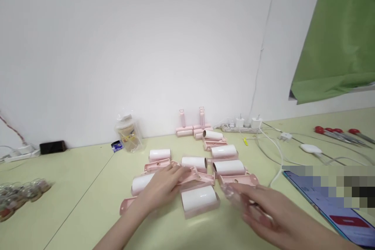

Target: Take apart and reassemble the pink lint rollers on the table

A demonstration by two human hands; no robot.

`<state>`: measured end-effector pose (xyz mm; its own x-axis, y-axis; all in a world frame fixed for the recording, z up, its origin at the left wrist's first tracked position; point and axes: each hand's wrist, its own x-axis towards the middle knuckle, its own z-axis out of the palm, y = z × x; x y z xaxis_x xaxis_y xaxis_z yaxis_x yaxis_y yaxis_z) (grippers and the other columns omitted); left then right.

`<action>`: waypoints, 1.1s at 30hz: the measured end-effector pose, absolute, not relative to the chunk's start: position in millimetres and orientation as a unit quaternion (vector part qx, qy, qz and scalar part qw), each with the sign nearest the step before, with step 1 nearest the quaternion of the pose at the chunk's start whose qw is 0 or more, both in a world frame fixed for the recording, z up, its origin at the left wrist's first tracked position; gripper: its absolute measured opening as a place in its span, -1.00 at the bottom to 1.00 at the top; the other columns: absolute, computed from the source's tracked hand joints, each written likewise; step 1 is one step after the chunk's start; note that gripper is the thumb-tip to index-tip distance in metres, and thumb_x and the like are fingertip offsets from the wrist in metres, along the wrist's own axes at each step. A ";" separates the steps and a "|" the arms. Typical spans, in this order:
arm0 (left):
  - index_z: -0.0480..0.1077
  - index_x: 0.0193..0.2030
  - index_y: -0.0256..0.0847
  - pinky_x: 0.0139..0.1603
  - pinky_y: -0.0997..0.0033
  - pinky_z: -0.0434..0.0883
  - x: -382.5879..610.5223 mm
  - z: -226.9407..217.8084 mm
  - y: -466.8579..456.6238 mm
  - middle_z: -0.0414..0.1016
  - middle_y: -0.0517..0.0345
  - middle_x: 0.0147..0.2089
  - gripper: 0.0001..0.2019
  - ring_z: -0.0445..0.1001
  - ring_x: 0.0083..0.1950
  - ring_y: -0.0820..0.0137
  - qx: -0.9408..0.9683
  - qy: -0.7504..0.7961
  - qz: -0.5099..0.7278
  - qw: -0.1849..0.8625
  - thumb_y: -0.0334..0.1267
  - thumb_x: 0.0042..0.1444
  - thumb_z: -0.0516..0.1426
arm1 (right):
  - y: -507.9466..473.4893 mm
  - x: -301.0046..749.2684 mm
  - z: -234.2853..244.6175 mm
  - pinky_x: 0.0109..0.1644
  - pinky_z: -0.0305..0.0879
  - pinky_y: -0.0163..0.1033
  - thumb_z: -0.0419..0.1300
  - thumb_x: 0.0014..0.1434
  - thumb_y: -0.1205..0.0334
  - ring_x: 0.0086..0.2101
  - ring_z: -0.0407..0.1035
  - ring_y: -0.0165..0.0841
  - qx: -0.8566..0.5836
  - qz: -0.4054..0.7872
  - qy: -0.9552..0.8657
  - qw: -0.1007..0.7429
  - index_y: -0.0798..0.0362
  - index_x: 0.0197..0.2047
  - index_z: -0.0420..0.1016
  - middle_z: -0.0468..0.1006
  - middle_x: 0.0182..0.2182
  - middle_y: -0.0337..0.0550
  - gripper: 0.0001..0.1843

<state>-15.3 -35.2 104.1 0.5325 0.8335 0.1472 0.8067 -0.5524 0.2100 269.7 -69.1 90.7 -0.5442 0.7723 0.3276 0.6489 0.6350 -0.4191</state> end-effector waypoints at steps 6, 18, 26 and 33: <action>0.40 -0.20 -0.12 -0.04 0.18 0.27 9.8 98.3 4.5 0.36 0.02 0.00 -0.78 0.28 0.02 0.15 0.896 0.428 0.102 0.065 -0.38 -0.04 0.15 | -69.0 250.5 93.9 -0.34 0.24 -0.33 0.14 0.11 0.22 -0.35 0.37 -0.35 -0.373 0.150 -0.897 0.182 -0.02 -0.14 0.32 0.49 -0.30 -0.19 -0.79; 0.34 -0.13 -0.27 -0.51 0.54 0.20 49.8 61.9 -87.9 0.37 0.17 -0.47 -0.45 0.29 -0.56 0.52 0.491 0.216 0.323 0.780 0.20 -0.04 0.06 | -75.0 222.3 91.5 -0.44 0.11 -0.33 0.10 0.06 0.23 -0.49 0.22 -0.39 -0.238 0.007 -0.932 0.273 0.00 -0.34 0.34 0.36 -0.52 -0.23 -0.93; 0.18 -0.29 -0.22 -0.39 0.47 0.25 33.6 27.0 -92.6 0.37 0.19 -0.46 -0.70 0.34 -0.46 0.46 0.489 0.293 0.341 0.748 -0.09 -0.02 0.16 | -66.2 243.0 64.4 -0.31 0.16 -0.30 -0.24 0.29 0.20 -0.40 0.13 -0.40 -0.399 0.382 -0.771 0.316 -0.11 -0.10 0.01 0.16 -0.36 -0.26 -0.87; 0.13 -0.23 -0.18 -0.38 0.51 0.17 44.3 53.1 -108.0 0.19 0.27 -0.41 -0.88 0.18 -0.42 0.50 0.696 0.432 0.251 0.516 -0.20 0.13 -0.02 | -78.3 227.8 54.7 -0.43 0.08 -0.38 -0.13 0.26 0.13 -0.51 0.02 -0.49 -0.415 0.524 -0.672 0.317 -0.16 -0.05 0.03 0.14 -0.32 -0.30 -0.82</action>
<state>44.3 -108.0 53.1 0.5012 0.8600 -0.0958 0.3419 -0.0951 0.9349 227.8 -78.3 54.7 -0.4537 0.8911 -0.0092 0.2258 0.1050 -0.9685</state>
